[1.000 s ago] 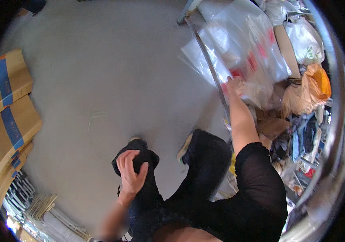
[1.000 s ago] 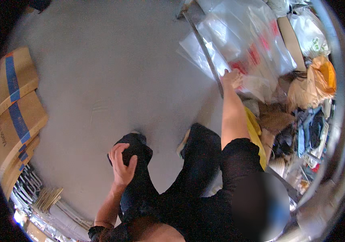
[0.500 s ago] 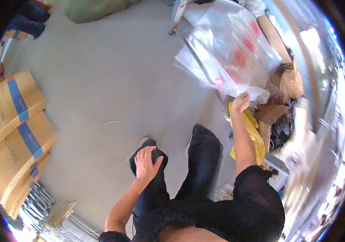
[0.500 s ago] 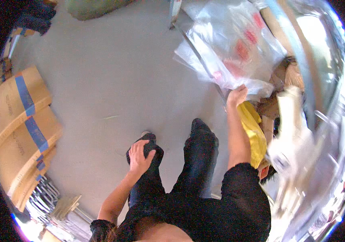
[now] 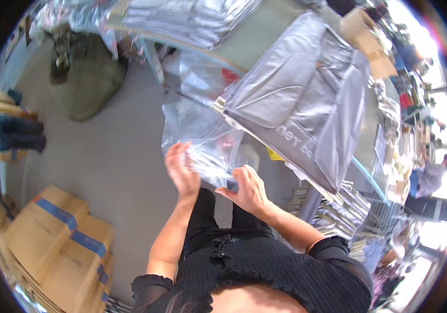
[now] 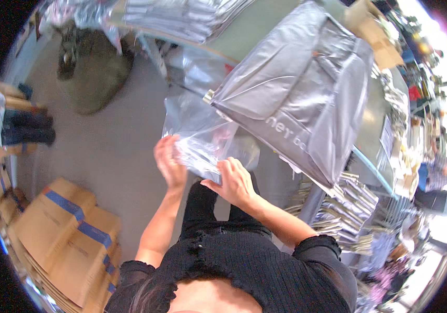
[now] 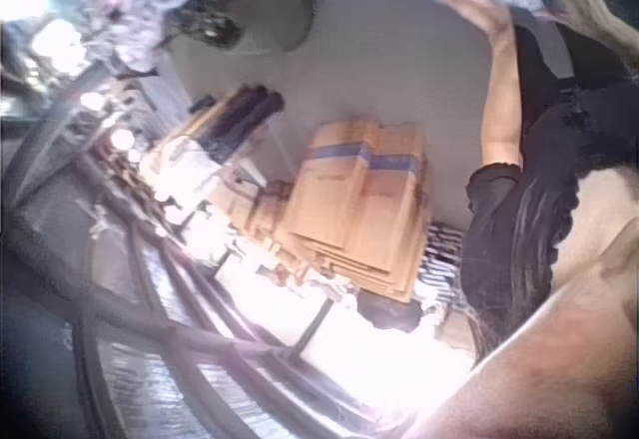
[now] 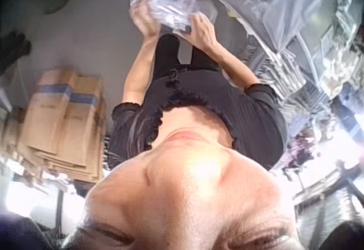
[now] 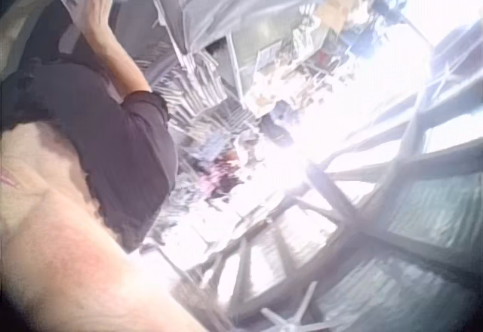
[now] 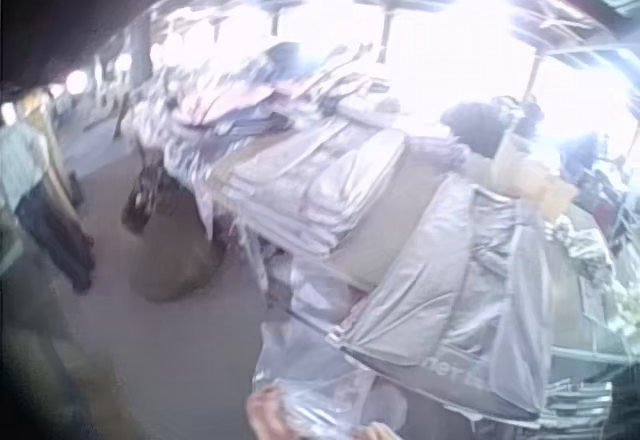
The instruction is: The person unpacks plastic containers and inserts them into a metal frame, then secures the frame with zip ties and places the assembled unit into a plastic bag. The person handles multiple components including containers, a metal frame, and packaging materials.
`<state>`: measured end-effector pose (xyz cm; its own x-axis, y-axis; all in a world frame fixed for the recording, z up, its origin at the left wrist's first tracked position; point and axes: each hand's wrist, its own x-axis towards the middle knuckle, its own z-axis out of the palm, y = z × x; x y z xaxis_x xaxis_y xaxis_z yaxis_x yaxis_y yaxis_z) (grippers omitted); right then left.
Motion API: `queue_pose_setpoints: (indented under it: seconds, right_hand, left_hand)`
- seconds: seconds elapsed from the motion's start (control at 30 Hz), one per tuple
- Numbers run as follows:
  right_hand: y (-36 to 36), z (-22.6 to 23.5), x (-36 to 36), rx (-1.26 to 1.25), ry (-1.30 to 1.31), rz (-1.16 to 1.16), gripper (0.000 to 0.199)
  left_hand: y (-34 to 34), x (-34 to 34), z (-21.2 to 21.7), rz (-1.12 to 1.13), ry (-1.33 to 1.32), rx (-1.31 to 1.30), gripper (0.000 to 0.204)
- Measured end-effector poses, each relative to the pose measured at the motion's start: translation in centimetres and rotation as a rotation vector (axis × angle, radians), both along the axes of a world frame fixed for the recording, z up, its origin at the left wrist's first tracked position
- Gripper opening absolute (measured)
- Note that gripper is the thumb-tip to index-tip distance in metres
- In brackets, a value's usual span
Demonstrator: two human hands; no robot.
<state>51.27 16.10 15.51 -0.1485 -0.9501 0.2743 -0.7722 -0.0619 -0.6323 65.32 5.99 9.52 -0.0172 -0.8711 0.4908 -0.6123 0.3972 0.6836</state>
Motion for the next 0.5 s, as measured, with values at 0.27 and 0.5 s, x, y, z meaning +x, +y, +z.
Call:
queue_pose_setpoints:
  seconds: [0.27, 0.5]
  right_hand:
    - [1.4, -1.8, -5.7, 0.441, -0.518, -0.631, 0.020]
    - [2.7, 3.3, -1.3, 0.268, 0.172, 0.259, 0.023]
  left_hand:
    - [-2.5, 15.2, 24.1, -0.762, 0.349, 1.364, 0.017]
    - [-5.1, 33.9, 27.2, 0.169, -1.123, 0.390, 0.021]
